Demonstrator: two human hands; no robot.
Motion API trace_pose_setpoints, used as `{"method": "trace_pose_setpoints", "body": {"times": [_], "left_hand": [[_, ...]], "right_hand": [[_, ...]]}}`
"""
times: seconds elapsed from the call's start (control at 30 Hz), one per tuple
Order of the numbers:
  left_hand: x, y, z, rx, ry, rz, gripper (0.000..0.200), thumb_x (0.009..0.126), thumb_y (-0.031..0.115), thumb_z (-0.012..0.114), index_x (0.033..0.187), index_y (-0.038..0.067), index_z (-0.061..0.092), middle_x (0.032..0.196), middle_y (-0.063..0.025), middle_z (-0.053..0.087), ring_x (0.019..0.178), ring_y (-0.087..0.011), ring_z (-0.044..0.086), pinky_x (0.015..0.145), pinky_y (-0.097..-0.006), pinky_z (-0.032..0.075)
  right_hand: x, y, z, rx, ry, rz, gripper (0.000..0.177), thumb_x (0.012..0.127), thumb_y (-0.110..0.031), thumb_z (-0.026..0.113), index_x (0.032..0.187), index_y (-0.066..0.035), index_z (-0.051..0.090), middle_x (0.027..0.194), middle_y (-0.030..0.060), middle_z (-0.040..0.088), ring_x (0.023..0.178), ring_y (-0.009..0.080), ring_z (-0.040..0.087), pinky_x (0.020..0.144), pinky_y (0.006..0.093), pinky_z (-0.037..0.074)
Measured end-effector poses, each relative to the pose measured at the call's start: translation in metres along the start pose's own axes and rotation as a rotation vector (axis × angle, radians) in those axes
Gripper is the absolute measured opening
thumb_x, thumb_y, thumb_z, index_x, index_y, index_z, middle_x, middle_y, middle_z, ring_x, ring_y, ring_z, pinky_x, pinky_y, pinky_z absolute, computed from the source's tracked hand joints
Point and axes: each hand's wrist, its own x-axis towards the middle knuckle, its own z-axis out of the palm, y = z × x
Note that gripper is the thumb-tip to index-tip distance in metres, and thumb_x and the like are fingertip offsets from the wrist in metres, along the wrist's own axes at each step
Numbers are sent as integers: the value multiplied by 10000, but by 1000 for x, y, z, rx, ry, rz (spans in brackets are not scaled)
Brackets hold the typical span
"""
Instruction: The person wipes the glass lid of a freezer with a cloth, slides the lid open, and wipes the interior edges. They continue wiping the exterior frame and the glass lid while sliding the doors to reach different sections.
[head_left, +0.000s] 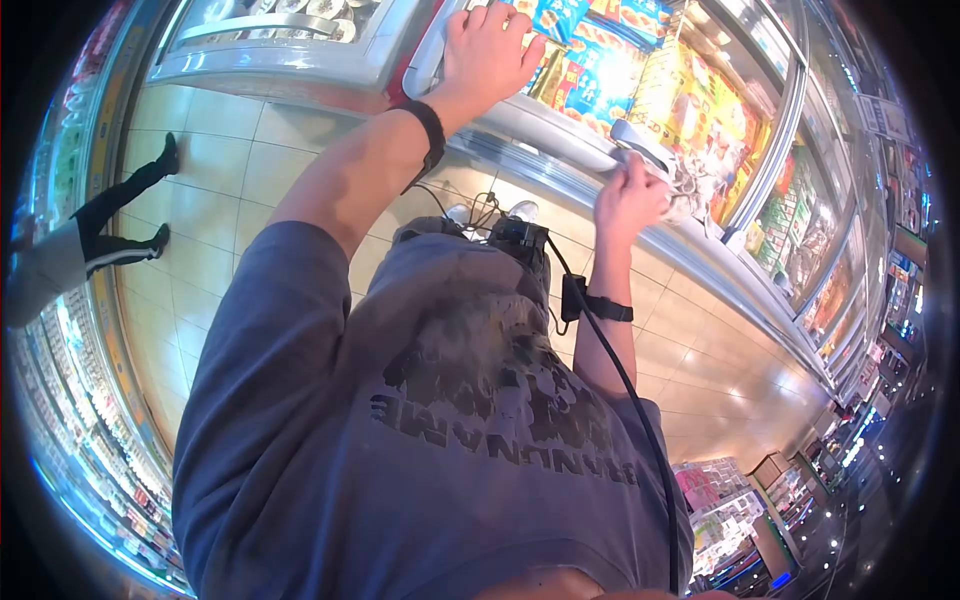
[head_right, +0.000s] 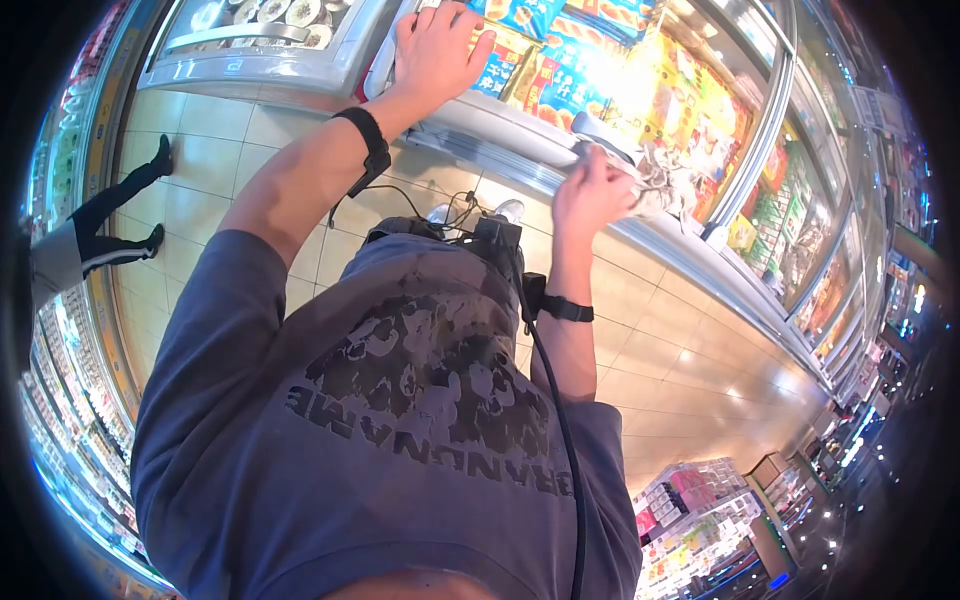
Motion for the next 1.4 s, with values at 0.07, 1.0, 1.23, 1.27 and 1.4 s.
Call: {"method": "trace_pose_setpoints", "body": {"times": [0.07,1.0,1.23,1.27,1.4], "left_hand": [[3,4,-8,9,-22,5,298,957,363,635,1064,88,670,1121,-123,617,1121,-300,557,1012,-486,375],[3,3,-12,-47,-24,-30,281,938,338,635,1072,97,686,1086,-115,629,1109,-293,566,1004,-475,378],[-4,-9,16,-37,70,-1,302,986,440,638,1073,172,746,1127,-8,669,1075,-211,593,1005,-450,361],[-4,-9,17,-37,68,-4,302,986,440,638,1073,172,746,1127,-8,669,1075,-211,593,1005,-450,361],[1,2,-7,-27,34,-21,307,953,403,643,1078,134,719,1115,-67,651,1097,-254,581,1013,-464,369]], "right_hand": [[-6,-20,6,-17,18,-67,327,961,-239,679,1275,-279,763,1075,139,554,1005,372,505,933,524,391],[3,-57,-5,-50,-108,-161,400,959,-190,641,1340,-290,707,1162,102,580,1090,369,495,957,527,348],[12,-40,-22,-178,-67,-269,328,953,-154,605,1237,-251,738,1075,133,566,1043,374,515,958,519,335],[10,-40,-21,-172,-58,-293,313,957,-153,596,1215,-250,746,1081,139,569,1044,379,518,965,525,332],[16,-55,-16,-139,-84,-260,300,965,-154,583,1189,-249,759,1094,145,568,1061,384,513,974,538,328]]}}
